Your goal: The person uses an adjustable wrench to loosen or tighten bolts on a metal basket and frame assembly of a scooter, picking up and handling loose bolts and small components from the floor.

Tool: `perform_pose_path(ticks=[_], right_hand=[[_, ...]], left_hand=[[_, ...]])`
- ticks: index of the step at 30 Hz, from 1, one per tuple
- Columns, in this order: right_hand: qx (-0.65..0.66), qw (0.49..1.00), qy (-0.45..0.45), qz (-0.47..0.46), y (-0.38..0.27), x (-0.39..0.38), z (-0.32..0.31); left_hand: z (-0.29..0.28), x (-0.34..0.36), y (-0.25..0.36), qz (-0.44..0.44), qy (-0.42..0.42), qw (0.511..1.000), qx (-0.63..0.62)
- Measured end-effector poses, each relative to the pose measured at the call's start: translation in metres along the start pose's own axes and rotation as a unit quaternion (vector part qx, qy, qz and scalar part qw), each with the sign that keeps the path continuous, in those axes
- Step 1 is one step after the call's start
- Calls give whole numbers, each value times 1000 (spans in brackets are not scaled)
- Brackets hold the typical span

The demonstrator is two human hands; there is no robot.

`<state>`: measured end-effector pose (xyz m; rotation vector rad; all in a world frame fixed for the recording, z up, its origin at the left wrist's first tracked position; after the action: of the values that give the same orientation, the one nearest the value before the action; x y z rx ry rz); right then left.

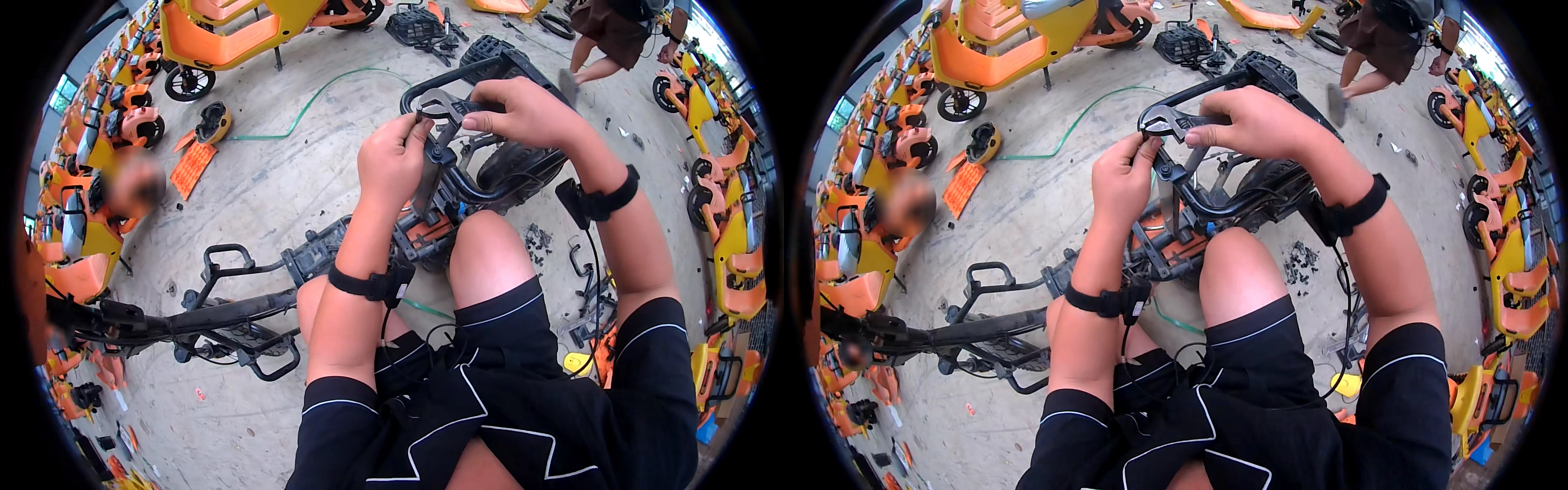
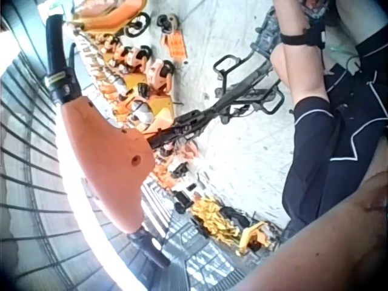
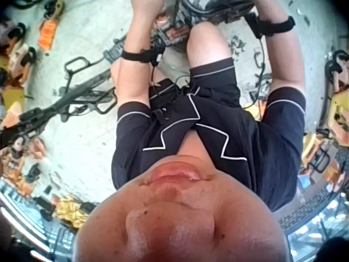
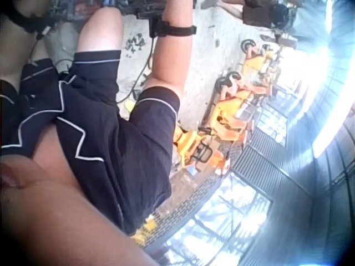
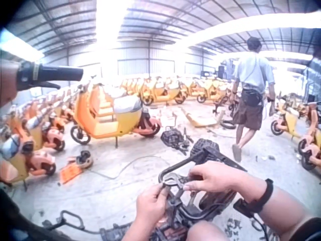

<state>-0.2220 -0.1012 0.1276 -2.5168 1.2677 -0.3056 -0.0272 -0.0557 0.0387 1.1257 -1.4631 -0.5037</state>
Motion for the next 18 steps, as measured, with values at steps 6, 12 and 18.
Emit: perform_pose_path(ticks=[6, 12, 18], right_hand=[[-57, 997, -40, -42, 5, 22, -8], [-96, 994, -32, -40, 5, 33, -9], [-117, 992, -38, -34, -2, 35, -9]], left_hand=[[1, 0, -1, 5, 10, 1000, 19], [1, 0, -1, -3, -3, 1000, 28], [-1, -1, 1, 14, 1, 999, 36]])
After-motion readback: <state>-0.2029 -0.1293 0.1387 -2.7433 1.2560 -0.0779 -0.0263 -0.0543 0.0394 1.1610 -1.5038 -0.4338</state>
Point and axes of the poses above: each hand's wrist, its own x-axis towards the middle knuckle, its own z-axis out of the palm, y = z × x, the point moved 4 cm from there along x, towards the middle knuckle, and after that the axes turned 6 degrees about -x, right-handed, at the moved point
